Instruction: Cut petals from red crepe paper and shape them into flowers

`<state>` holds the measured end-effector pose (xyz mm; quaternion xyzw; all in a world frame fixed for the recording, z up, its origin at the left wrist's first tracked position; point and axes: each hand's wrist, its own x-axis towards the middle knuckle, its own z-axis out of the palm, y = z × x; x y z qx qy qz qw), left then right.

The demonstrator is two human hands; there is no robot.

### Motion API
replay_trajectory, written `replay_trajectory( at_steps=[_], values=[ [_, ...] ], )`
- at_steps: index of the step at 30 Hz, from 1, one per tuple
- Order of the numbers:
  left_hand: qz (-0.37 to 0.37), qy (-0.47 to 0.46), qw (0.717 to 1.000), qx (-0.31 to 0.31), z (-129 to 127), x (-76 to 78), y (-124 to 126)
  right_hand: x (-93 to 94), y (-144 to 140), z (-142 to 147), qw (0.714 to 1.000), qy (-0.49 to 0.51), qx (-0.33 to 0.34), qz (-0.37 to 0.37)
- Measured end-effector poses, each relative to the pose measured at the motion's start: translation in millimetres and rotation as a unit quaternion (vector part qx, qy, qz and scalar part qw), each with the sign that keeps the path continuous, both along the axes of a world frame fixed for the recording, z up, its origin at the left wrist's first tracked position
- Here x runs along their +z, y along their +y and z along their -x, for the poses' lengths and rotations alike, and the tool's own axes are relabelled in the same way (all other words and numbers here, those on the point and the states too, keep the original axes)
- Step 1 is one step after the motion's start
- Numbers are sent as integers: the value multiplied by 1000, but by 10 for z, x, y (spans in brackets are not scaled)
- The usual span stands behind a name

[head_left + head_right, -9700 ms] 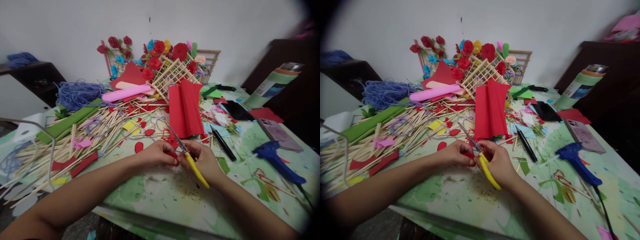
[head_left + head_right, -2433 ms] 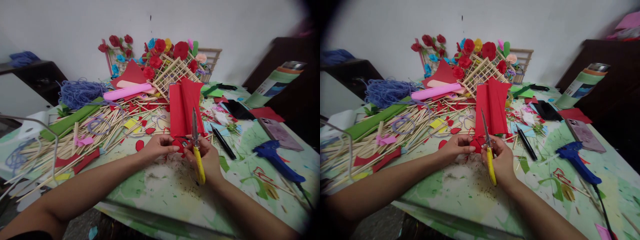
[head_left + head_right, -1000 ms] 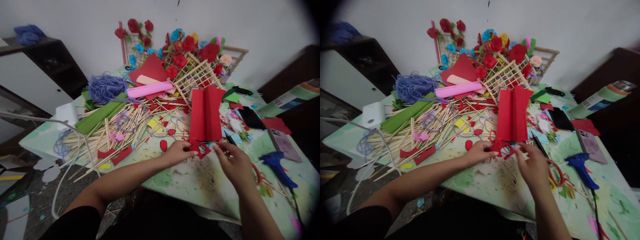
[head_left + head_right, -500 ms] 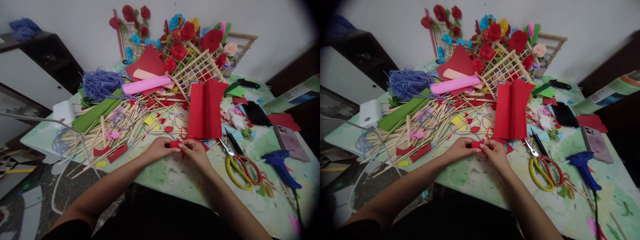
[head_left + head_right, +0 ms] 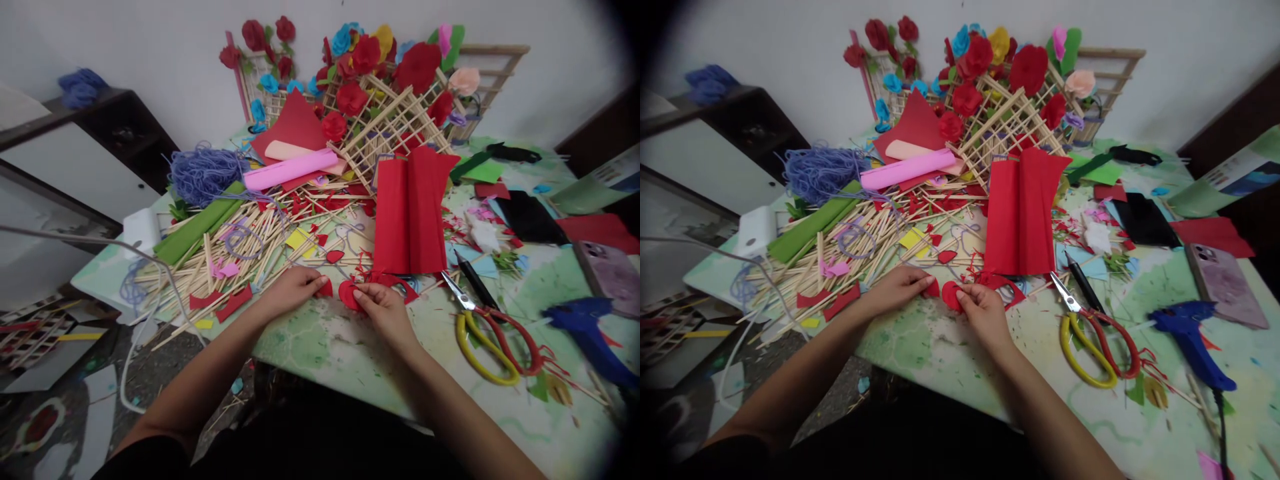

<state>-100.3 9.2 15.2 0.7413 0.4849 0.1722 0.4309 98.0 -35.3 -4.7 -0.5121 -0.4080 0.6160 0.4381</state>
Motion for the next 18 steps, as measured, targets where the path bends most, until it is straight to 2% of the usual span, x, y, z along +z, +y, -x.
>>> replay_trajectory(
  at_steps=[2, 5, 6, 9, 11, 14, 18],
  values=[
    [-74, 59, 996, 7, -8, 30, -43, -18, -9, 11, 1000, -8, -1, -16],
    [-183, 60, 975, 108, -83, 80, -174, -33, -23, 18, 999, -28, -3, -39],
    [-185, 41, 974, 127, -120, 89, -224, -34, -30, 20, 998, -35, 0, -44],
    [-79, -40, 990, 109, -240, 77, -356, -30, -59, 31, 996, -62, 28, -63],
    [-13, -98, 989, 110, -303, 33, -409, -25, -81, 38, 991, -91, 48, -79],
    [34, -166, 973, 160, -349, -65, -435, -13, -100, 36, 982, -144, 35, -117],
    [100, -234, 939, 229, -343, -180, -423, 23, -88, 6, 968, -184, -29, -169]
  ],
)
